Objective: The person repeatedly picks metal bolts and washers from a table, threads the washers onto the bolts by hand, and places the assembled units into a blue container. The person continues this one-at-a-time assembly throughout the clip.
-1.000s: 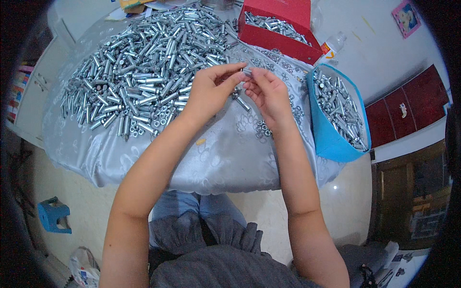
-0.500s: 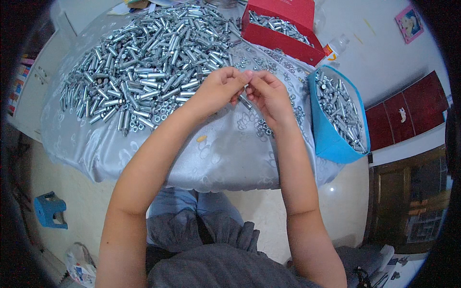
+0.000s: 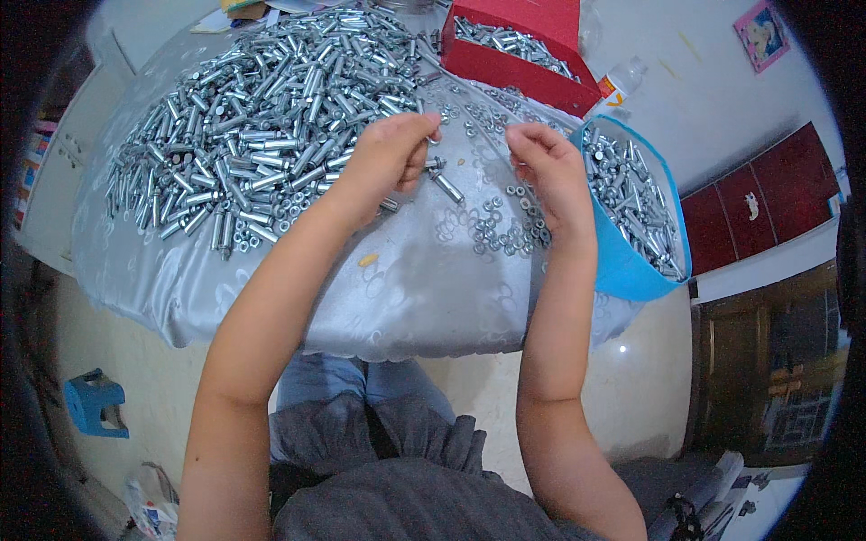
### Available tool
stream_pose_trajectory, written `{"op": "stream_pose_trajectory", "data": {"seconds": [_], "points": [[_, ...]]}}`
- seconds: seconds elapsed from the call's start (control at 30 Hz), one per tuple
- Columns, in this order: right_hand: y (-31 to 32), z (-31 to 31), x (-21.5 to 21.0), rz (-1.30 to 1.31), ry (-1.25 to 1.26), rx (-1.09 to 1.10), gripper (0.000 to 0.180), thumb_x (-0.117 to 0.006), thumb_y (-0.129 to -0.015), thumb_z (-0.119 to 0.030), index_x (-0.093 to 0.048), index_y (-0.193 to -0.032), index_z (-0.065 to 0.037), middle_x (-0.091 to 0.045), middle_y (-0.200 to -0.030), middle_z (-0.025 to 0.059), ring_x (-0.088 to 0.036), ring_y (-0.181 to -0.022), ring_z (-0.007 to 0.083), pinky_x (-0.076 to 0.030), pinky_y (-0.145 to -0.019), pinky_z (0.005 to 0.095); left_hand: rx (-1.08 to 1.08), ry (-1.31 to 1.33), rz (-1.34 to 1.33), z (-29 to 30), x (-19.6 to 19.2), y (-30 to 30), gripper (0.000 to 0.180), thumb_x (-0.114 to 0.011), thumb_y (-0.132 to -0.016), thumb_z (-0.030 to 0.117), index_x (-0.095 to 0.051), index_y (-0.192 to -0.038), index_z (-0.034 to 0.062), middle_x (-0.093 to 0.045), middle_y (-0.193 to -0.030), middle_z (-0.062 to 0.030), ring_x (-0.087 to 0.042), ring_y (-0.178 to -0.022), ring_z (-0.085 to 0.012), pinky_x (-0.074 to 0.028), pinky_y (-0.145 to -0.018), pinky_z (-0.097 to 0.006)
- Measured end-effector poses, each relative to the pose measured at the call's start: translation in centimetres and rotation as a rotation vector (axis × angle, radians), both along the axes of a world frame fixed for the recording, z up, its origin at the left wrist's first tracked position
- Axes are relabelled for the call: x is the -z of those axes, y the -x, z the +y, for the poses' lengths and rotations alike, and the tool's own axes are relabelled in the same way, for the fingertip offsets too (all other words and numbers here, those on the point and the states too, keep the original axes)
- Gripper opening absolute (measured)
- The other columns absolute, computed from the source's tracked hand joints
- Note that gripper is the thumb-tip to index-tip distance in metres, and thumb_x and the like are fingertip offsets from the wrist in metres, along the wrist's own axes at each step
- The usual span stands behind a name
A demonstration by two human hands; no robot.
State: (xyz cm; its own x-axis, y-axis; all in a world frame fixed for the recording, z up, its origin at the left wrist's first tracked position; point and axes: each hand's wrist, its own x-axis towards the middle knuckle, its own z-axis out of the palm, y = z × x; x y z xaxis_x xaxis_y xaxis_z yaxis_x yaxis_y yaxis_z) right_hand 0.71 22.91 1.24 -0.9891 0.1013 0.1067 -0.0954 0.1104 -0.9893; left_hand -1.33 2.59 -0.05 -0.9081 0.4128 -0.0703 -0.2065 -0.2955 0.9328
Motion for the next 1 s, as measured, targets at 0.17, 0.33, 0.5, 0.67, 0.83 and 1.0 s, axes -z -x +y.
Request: {"op": "stream_pose_trajectory", "data": {"seconds": [0.17,0.33,0.5,0.67,0.83,1.0], "points": [[-1.5,1.2,0.4,-0.176,-0.73,0.055,0.016,-0.069,-0.061,-0.013,-0.063,-0.069,-0.001,-0.059,-0.061,0.0086,-0.055,-0.056,0.0141,-0.043,-0.054,0.0267,-0.077,-0.004,-0.004,-0.6,0.3,0.2,0.021,-0.049,-0.082,0.024,-0.057,-0.081,0.005,-0.032,-0.049,0.0064,-0.025,-0.04,-0.0044,-0.021,-0.038,-0.021],[-2.3,2.0,1.0,-0.338,-0.861,-0.067,0.023,-0.073,-0.058,-0.018,-0.062,-0.07,-0.003,-0.059,-0.064,0.0084,-0.057,-0.06,0.0172,-0.044,-0.057,0.0286,-0.097,0.047,-0.009,-0.4,0.1,0.1,0.02,-0.048,-0.083,0.024,-0.055,-0.081,0.0051,-0.028,-0.049,0.0065,-0.023,-0.04,-0.005,-0.018,-0.038,-0.021],[-2.3,1.7,1.1,-0.349,-0.929,-0.109,0.026,-0.074,-0.058,-0.02,-0.062,-0.075,-0.005,-0.059,-0.068,0.0074,-0.058,-0.065,0.0195,-0.045,-0.06,0.0296,-0.088,0.079,0.0,-0.2,0.2,0.1,0.02,-0.048,-0.082,0.024,-0.055,-0.08,0.0053,-0.028,-0.049,0.0066,-0.023,-0.041,-0.0049,-0.018,-0.038,-0.022],[-2.4,1.4,1.0,-0.307,-0.977,-0.121,0.024,-0.073,-0.058,-0.02,-0.062,-0.072,-0.004,-0.06,-0.068,0.0102,-0.058,-0.064,0.0217,-0.045,-0.06,0.0306,-0.105,0.136,0.025,-0.1,0.4,0.2,0.022,-0.048,-0.081,0.026,-0.056,-0.08,0.0057,-0.029,-0.049,0.006,-0.025,-0.041,-0.0056,-0.019,-0.038,-0.023],[-2.4,0.9,0.8,-0.301,-0.963,-0.145,0.022,-0.072,-0.059,-0.018,-0.061,-0.069,-0.002,-0.061,-0.068,0.0116,-0.059,-0.063,0.0207,-0.045,-0.059,0.03,-0.099,0.216,0.048,0.0,0.8,0.2,0.024,-0.048,-0.08,0.028,-0.057,-0.078,0.0059,-0.033,-0.048,0.0049,-0.028,-0.04,-0.0065,-0.02,-0.037,-0.023],[-2.2,-0.2,0.7,-0.043,-0.76,-0.122,0.019,-0.07,-0.062,-0.015,-0.059,-0.07,-0.001,-0.059,-0.065,0.007,-0.056,-0.06,0.0131,-0.044,-0.056,0.0263,-0.056,0.231,0.06,0.2,1.1,0.2,0.024,-0.049,-0.08,0.029,-0.058,-0.076,0.0067,-0.036,-0.047,0.0042,-0.03,-0.038,-0.0063,-0.022,-0.036,-0.023]]}}
